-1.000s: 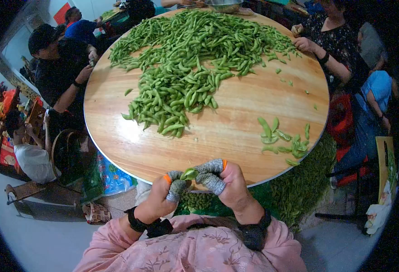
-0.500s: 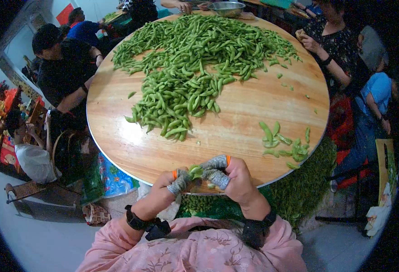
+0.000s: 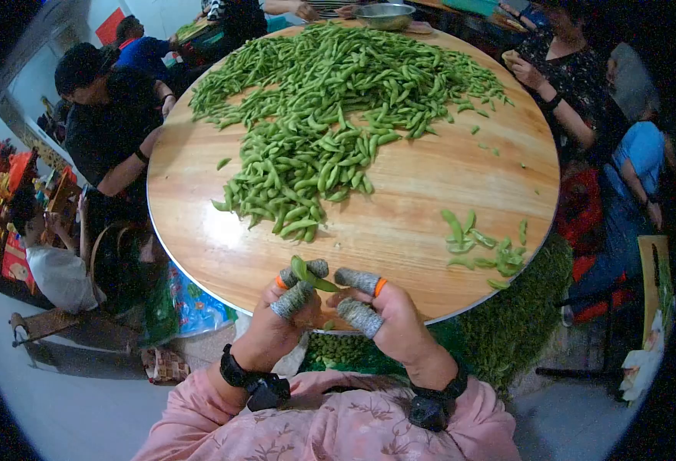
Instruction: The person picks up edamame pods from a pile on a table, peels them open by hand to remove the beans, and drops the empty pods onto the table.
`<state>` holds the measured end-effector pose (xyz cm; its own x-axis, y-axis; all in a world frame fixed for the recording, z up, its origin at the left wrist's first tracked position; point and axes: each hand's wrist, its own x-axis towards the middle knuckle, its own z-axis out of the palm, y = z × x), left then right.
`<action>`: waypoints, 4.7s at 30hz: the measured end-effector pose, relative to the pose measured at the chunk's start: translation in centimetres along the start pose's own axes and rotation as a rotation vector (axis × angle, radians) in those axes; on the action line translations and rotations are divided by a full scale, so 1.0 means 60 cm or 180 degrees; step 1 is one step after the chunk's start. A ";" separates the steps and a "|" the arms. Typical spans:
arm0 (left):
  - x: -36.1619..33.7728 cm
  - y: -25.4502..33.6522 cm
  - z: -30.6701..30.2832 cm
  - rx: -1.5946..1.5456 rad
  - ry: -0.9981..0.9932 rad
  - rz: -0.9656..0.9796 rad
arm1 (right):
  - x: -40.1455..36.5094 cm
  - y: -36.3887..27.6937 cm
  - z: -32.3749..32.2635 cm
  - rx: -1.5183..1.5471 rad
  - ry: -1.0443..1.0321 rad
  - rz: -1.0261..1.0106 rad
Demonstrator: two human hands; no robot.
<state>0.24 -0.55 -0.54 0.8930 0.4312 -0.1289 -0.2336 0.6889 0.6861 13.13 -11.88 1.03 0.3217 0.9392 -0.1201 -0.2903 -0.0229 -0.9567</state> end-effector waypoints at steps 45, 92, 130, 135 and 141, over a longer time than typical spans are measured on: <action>-0.016 0.010 0.011 0.5979 -0.0233 0.2019 | -0.014 0.013 0.001 0.0915 0.0167 0.0262; -0.018 0.018 0.001 0.3272 -0.0348 0.0079 | 0.005 0.013 0.003 -0.0374 -0.0262 -0.0082; 0.106 0.104 -0.060 0.6964 0.0514 0.0896 | -0.189 -0.065 -0.276 -0.3655 0.3365 -0.0722; 0.096 0.102 -0.065 0.6948 0.0537 0.1112 | -0.081 -0.028 -0.131 -0.1991 0.1977 -0.0944; 0.089 0.102 -0.078 0.6732 0.0573 0.1165 | -0.019 -0.012 -0.035 -0.1247 0.1009 -0.0691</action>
<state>1.77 8.69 -0.37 0.8532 0.4825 0.1981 0.4368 -0.8685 0.2341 14.84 -13.64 1.29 0.6103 0.7887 0.0748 0.1507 -0.0229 -0.9883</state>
